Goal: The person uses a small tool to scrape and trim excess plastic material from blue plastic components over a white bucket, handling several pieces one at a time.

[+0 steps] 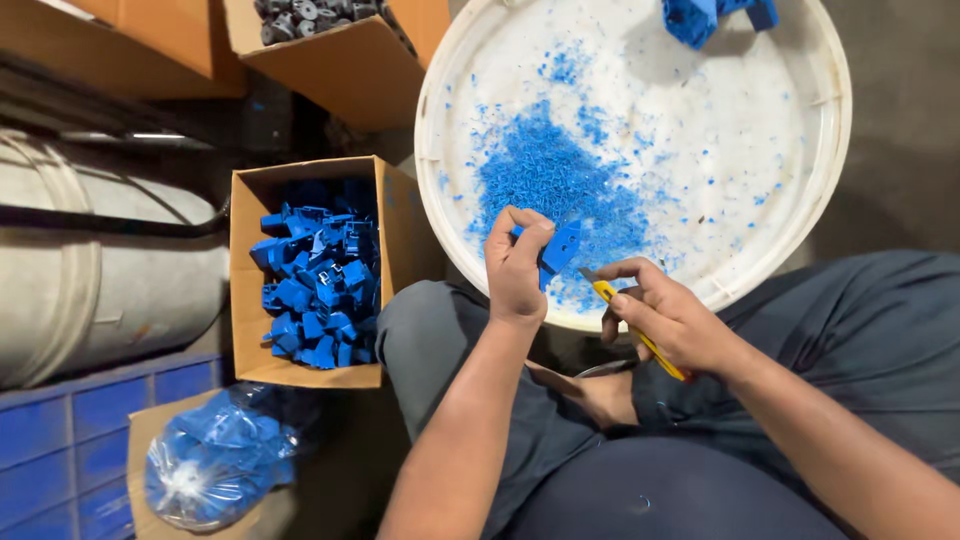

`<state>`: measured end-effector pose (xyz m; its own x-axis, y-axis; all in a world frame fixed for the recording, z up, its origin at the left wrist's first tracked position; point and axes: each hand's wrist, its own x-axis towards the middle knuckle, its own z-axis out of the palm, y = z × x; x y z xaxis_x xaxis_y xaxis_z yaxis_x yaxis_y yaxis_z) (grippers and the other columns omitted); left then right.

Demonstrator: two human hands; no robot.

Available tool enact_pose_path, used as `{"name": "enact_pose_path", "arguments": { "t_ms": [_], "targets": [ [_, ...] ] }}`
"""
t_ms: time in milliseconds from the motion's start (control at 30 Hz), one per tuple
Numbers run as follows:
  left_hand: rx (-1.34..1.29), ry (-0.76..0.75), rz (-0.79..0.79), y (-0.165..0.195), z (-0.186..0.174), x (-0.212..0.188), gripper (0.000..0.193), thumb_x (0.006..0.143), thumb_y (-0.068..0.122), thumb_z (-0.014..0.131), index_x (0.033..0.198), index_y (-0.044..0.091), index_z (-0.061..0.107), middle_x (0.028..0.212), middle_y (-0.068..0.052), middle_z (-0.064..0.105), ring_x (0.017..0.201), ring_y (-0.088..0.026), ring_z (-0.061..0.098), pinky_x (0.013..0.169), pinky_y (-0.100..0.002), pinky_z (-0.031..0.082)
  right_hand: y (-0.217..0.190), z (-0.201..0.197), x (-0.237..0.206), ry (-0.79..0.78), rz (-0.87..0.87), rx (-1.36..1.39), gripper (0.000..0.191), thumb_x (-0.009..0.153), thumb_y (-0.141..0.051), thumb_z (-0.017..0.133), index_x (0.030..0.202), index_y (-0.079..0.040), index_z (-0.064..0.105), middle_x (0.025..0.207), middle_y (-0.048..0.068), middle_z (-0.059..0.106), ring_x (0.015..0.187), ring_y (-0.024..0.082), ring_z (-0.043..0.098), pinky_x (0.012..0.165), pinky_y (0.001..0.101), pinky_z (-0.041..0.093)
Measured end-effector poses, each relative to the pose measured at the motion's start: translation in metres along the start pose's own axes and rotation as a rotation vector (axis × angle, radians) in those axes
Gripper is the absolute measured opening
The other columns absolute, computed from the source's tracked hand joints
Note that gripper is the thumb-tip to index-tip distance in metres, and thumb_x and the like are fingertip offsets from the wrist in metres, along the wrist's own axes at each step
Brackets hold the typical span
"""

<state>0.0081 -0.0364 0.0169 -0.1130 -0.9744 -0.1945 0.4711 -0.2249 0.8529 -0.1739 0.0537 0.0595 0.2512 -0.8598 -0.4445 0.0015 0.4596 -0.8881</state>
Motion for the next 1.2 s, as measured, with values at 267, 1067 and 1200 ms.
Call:
{"name": "enact_pose_path", "arguments": {
  "t_ms": [267,1067,1200],
  "targets": [
    [0.076,-0.018,-0.013,0.000,0.007,-0.006,0.011,0.090,-0.003,0.061,0.082,0.004,0.057,0.085,-0.003,0.060,0.076,-0.010,0.052,0.070,-0.025,0.044,0.029,-0.003,0.017,0.107,-0.012,-0.154,0.030,0.100,-0.023,0.055,0.124,-0.005,0.061,0.068,0.002,0.066,0.050,0.008,0.055,0.046,0.0257,0.046],
    [-0.009,0.083,-0.007,-0.020,0.017,-0.010,0.017,0.091,-0.001,0.059,0.077,0.006,0.052,0.084,-0.005,0.055,0.078,-0.012,0.050,0.072,-0.026,0.043,0.015,-0.022,0.013,-0.068,0.114,0.067,0.040,0.097,-0.025,0.058,0.131,-0.005,0.063,0.062,-0.001,0.058,0.051,0.007,0.054,0.046,0.0274,0.046],
    [-0.010,0.148,-0.069,-0.017,0.016,-0.010,0.014,0.090,0.001,0.059,0.078,0.006,0.054,0.084,-0.005,0.057,0.078,-0.011,0.052,0.072,-0.025,0.044,0.017,-0.029,0.011,0.039,-0.006,-0.142,0.041,0.092,-0.018,0.061,0.132,-0.009,0.063,0.064,0.002,0.062,0.053,0.008,0.054,0.048,0.0298,0.046]
  ]
}}
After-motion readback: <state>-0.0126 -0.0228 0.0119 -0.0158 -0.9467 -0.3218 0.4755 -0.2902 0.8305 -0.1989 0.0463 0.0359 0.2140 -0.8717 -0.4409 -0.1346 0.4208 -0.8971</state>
